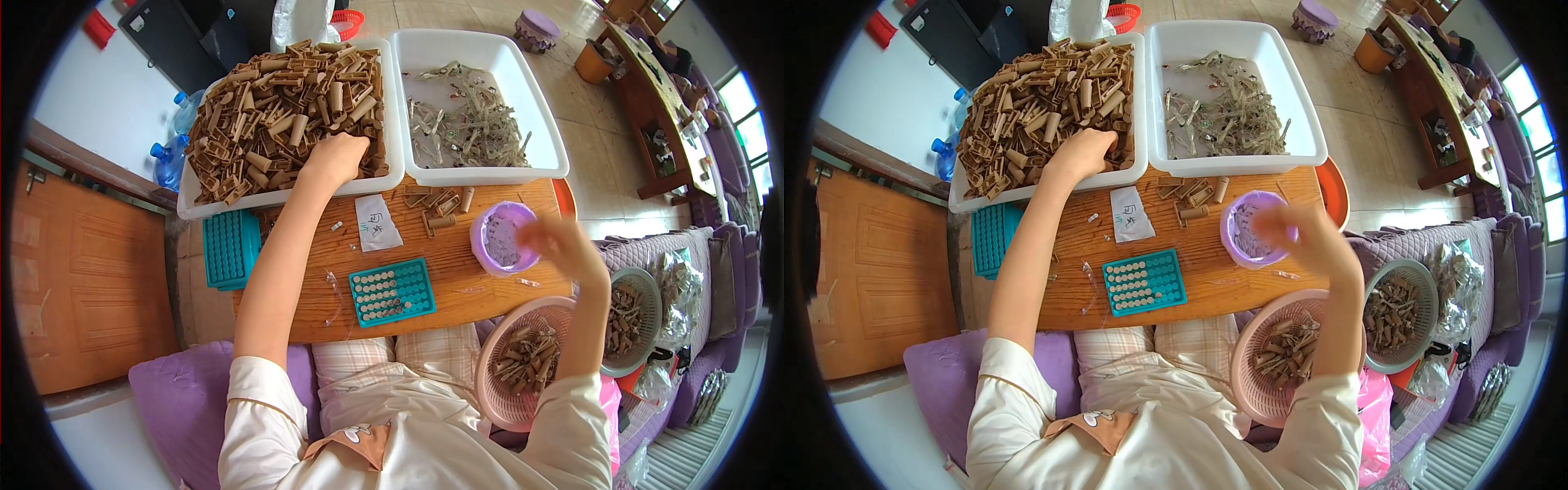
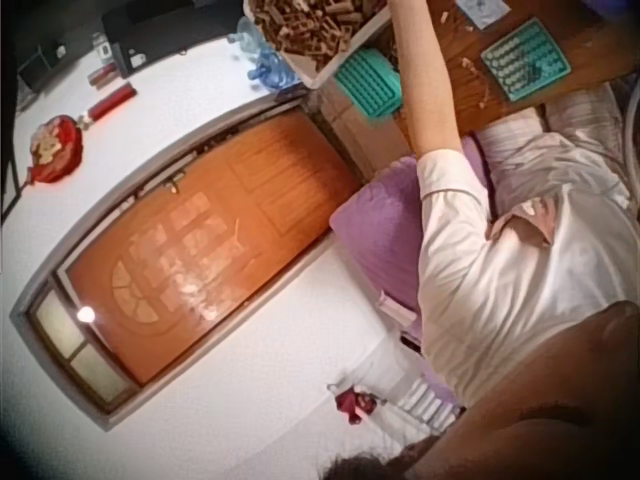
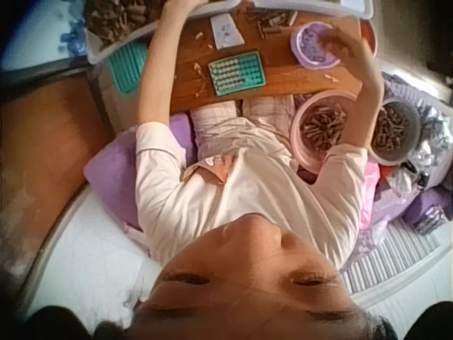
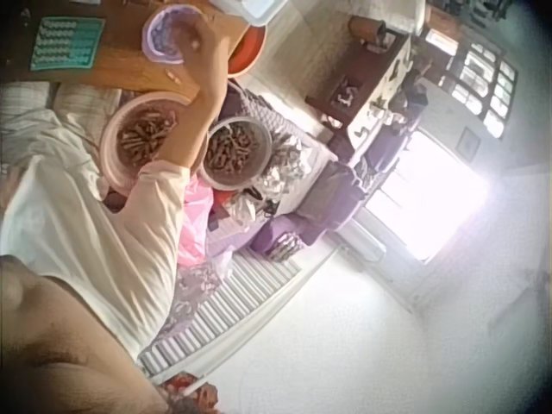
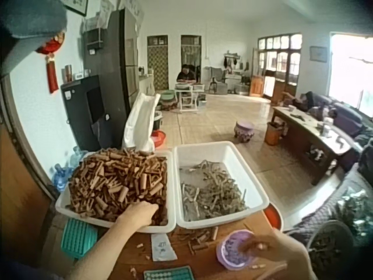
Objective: The person assembles electronic devices by hand, picking up plastic casings and components from containers and assembling them together on a table.
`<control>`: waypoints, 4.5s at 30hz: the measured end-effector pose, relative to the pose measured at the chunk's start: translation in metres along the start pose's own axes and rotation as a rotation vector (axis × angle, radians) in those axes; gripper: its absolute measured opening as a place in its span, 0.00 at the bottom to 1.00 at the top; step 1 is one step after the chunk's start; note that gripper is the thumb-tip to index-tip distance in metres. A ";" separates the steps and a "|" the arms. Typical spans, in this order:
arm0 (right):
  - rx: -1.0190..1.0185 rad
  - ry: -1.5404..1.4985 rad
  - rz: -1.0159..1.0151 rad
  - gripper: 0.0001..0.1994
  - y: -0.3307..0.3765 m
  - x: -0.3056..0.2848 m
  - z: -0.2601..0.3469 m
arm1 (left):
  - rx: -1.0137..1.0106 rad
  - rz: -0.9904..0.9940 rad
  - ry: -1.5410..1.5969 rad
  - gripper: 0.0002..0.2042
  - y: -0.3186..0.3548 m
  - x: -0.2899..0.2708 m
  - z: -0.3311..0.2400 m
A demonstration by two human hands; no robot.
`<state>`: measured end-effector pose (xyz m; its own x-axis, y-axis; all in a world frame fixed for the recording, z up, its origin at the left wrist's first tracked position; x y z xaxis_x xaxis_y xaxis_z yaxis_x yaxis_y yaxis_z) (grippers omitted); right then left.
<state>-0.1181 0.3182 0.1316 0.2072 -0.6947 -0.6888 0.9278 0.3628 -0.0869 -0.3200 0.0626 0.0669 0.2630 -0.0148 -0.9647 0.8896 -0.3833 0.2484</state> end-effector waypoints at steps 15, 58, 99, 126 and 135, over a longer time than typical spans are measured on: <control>0.038 0.507 -0.194 0.11 -0.193 0.006 -0.106 | -0.033 -0.276 1.359 0.06 0.137 0.013 0.044; -0.229 -0.048 -0.646 0.08 -0.005 0.150 0.132 | 0.187 -0.074 2.405 0.18 0.245 0.057 -0.055; -0.046 -0.474 -0.370 0.19 -0.020 0.221 0.116 | -0.157 -0.280 2.425 0.17 0.260 0.093 -0.015; 0.212 -0.475 -0.293 0.16 -0.021 0.250 0.093 | -0.301 -0.397 1.958 0.15 0.265 0.141 -0.030; 0.229 -0.214 -0.345 0.13 -0.021 0.213 0.014 | -0.320 0.044 2.259 0.18 0.256 0.145 -0.024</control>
<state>-0.0894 0.1535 -0.0034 -0.0884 -0.8719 -0.4816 0.9934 -0.0418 -0.1066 -0.0451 -0.0151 -0.0069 -0.0727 0.7880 0.6114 0.8238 -0.2981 0.4822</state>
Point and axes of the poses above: each hand's wrist, its own y-axis away from the middle knuckle, its own x-axis out of the palm, z = x × y, the point moved 2 cm from there along -y, towards the middle knuckle, and after that the axes turned 11 degrees about -x, right-handed, at the moved point
